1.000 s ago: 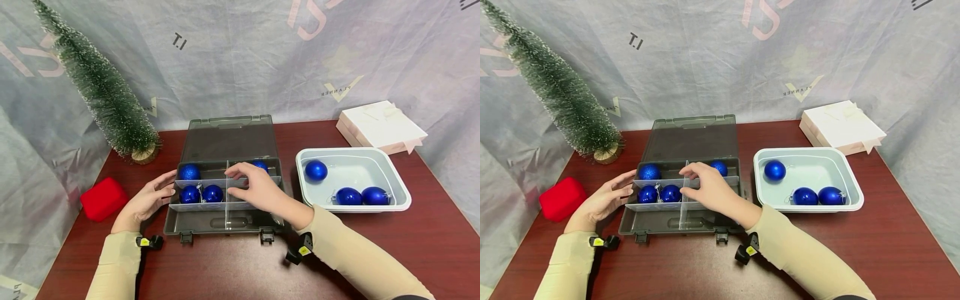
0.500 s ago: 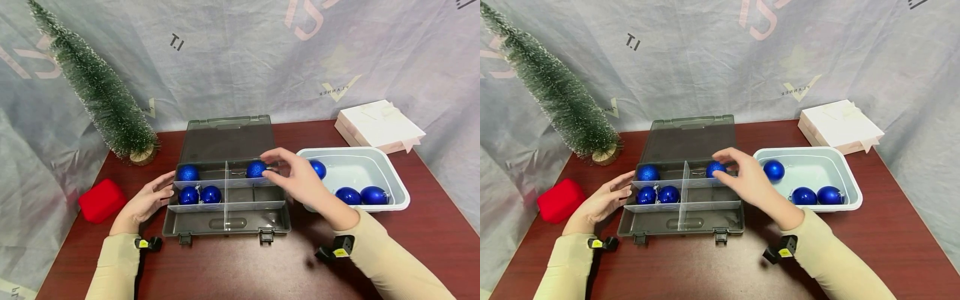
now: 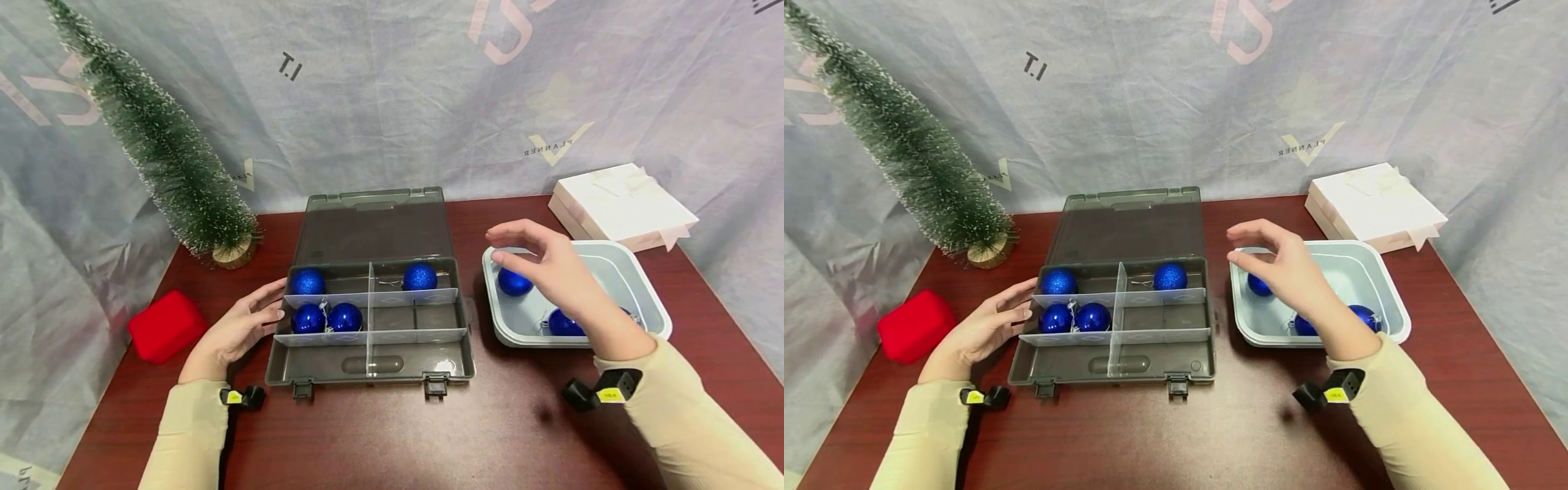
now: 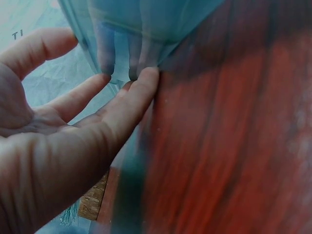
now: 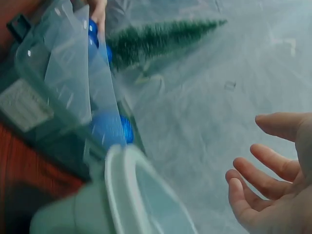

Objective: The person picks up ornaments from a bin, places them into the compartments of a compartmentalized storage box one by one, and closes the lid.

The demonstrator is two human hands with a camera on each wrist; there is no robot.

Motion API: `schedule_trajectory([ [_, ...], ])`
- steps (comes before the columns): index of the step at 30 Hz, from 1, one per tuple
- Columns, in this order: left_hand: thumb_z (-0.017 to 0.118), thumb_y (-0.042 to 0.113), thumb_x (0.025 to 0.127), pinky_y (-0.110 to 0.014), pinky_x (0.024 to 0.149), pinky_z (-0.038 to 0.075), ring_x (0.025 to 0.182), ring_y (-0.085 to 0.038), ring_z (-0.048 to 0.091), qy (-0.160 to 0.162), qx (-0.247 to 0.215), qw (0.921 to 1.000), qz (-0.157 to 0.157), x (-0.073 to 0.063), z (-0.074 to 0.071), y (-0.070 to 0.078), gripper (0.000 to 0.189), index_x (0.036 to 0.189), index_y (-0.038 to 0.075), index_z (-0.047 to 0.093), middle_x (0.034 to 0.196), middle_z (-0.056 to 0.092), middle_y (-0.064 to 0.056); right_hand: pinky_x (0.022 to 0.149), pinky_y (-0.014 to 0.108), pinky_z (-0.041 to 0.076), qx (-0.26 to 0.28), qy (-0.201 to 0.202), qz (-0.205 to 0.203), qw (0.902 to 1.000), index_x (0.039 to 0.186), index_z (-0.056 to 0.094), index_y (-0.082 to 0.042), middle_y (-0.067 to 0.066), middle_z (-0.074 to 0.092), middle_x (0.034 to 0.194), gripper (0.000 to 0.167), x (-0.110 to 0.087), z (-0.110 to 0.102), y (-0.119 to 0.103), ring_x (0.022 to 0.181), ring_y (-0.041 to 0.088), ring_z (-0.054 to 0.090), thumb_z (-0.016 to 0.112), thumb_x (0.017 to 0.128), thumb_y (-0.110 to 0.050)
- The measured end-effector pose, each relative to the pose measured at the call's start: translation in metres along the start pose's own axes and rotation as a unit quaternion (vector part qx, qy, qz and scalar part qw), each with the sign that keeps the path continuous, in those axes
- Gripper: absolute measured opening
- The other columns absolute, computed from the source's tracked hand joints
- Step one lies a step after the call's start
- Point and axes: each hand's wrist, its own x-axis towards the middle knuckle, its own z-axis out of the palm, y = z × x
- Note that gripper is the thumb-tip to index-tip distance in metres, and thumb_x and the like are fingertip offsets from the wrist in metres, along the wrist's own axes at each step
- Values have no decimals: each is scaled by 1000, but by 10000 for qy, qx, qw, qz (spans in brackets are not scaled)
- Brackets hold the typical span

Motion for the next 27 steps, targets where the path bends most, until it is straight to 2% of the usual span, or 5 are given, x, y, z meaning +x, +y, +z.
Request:
schedule_trajectory([
  [5,54,0,102,-31,95,49,123,-9,52,-14,-18,10000,25,0,0,-1,66,162,5,25,152,37,-9,93,16,42,-267,195,518,9981,126,66,-1,-7,69,117,32,-2,-14,16,114,7,61,71,98,-15],
  [11,54,0,102,-30,95,49,124,-9,52,-17,-38,10000,31,0,0,-1,66,161,4,26,152,38,-7,91,16,41,-585,302,1047,9923,126,65,-2,5,69,121,38,-3,-25,31,116,6,59,71,98,-27],
  [20,54,1,102,-30,97,48,128,-8,48,-35,27,10000,19,1,0,-1,67,162,4,24,158,32,-13,86,10,42,-822,80,1479,9856,129,64,1,18,68,124,40,-7,-33,50,101,-6,61,72,98,-23],
  [24,54,1,102,-30,97,48,128,-7,48,-28,45,10000,17,1,-1,-1,67,162,4,24,157,32,-13,85,10,42,-1137,-148,1650,9796,131,65,0,21,67,127,43,-8,-33,57,106,0,62,74,96,-24],
  [27,54,1,102,-30,97,48,128,-6,47,-41,20,10000,26,1,-1,-2,67,162,3,23,157,32,-12,84,10,43,-1236,-291,1731,9767,133,64,1,21,66,128,46,-8,-32,59,112,13,64,75,96,-24],
])
